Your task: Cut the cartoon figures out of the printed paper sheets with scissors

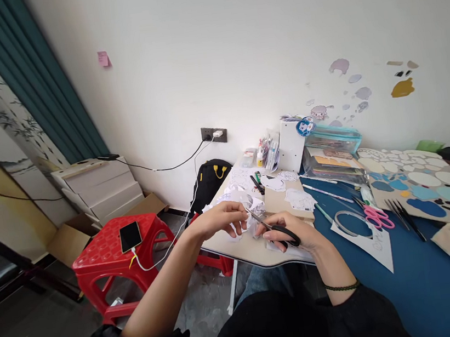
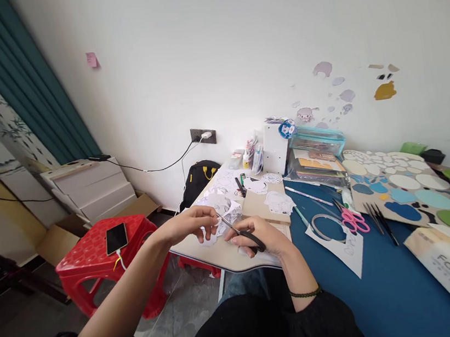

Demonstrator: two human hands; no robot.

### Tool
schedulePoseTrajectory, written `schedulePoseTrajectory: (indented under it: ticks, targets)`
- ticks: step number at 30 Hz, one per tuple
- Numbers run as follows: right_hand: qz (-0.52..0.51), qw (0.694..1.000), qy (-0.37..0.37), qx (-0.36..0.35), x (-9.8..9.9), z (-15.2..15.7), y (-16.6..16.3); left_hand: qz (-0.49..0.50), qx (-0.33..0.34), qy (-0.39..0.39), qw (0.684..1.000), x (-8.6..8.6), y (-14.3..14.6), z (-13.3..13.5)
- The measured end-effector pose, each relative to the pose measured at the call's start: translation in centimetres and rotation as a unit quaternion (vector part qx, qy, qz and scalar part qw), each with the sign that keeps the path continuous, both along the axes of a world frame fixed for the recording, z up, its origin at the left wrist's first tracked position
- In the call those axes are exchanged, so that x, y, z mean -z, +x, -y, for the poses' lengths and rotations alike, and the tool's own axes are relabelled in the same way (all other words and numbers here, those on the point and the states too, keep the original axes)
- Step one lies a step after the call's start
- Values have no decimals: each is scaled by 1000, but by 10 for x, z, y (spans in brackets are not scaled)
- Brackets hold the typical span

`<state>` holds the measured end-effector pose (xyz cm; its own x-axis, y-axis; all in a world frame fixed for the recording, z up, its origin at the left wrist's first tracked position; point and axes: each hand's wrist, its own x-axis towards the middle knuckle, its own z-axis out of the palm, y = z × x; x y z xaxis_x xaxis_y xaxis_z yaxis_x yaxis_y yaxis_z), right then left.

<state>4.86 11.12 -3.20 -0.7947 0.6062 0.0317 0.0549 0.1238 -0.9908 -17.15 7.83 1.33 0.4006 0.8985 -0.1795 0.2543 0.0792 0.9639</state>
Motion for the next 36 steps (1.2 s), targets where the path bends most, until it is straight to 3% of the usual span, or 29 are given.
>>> schedulePoseTrajectory:
  ticks: [13,22,31,36]
  targets:
    - [23,1000,18,-6,2,-4,4,-51,14,-26,998,-8,1,-6]
    - [43,999,2,13,2,-12,1,-86,-14,-15,996,-10,-1,-17]
    - [22,998,-34,44,7,-21,-10,-198,-121,73,970,-17,-4,-20]
    - [-67,989,-42,124,3,5,6,-250,-170,158,940,-33,13,-27]
